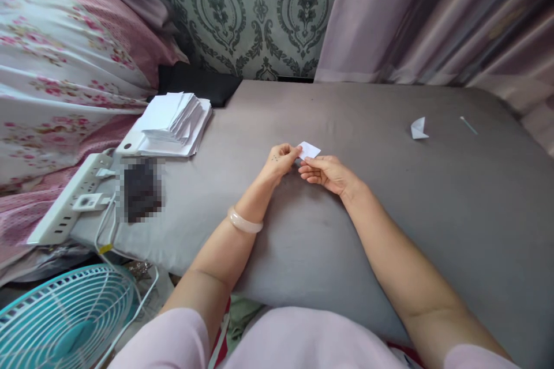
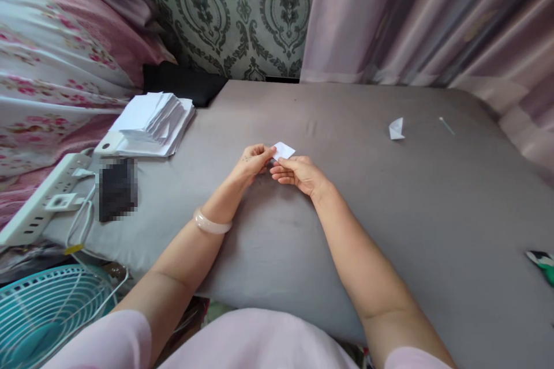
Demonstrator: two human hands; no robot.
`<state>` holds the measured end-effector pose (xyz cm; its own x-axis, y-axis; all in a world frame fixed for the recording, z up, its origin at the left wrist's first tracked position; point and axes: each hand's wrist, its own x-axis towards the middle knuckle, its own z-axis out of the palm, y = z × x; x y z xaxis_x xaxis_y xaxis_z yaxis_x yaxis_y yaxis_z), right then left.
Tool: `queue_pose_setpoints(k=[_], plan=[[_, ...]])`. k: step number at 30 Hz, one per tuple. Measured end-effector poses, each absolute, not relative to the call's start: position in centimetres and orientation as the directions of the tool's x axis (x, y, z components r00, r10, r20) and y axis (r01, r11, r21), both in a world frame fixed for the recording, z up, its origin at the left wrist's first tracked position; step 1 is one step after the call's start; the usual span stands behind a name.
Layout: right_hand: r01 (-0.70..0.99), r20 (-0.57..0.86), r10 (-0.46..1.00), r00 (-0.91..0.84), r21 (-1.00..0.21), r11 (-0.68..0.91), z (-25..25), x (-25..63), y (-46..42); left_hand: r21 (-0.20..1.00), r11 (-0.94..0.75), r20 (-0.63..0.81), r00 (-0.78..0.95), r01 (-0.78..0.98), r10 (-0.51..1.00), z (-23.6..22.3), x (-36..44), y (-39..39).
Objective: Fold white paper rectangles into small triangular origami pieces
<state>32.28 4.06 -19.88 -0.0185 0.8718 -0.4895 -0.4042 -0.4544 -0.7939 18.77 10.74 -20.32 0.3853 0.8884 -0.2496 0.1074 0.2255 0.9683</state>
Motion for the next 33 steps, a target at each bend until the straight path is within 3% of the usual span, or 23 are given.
queue_pose_setpoints(k=[3, 8, 13, 21, 24, 26, 30, 33], plan=[[-0.394, -0.507, 0.862, 0.011, -0.795, -0.462, -20.1, 32.1, 3.9, 0.962, 0.237, -0.272, 0.452, 0.133, 0.85, -20.7, 18.3, 11.2], [-0.318, -0.514, 0.857, 0.035, -0.819, -0.478, -19.9, 32.7, 3.7, 0.988, 0.117, -0.155, 0.546, 0.104, 0.824, -21.4, 17.8, 11.7], [-0.408, -0.424, 0.887, 0.183, -0.854, -0.324, -20.2, 33.9, 4.1, 0.995, 0.068, -0.1, 0.569, 0.077, 0.816, -21.5, 17.9, 11.6], [-0.405, -0.432, 0.86, 0.271, -0.862, -0.305, -20.6, 34.0, 4.3, 0.983, 0.177, -0.174, 0.584, 0.053, 0.792, -21.3, 18.0, 11.6], [-0.137, -0.376, 0.857, 0.353, -0.927, -0.35, -20.6, 33.8, 4.1, 0.974, 0.187, -0.228, 0.524, 0.131, 0.821, -21.3, 18.2, 11.3], [0.111, -0.294, 0.857, 0.424, -0.922, -0.371, -20.9, 33.6, 4.0, 0.962, 0.105, -0.217, 0.477, 0.25, 0.851, -21.3, 18.4, 11.0], [0.644, 0.047, 0.898, 0.437, -0.713, -0.276, -22.0, 33.4, 3.8, 0.827, -0.222, -0.057, 0.469, 0.517, 0.881, -21.6, 18.5, 10.5], [0.794, 0.258, 0.92, 0.294, -0.602, -0.085, -22.7, 33.5, 3.8, 0.676, -0.38, 0.069, 0.46, 0.631, 0.885, -22.0, 18.3, 10.5]])
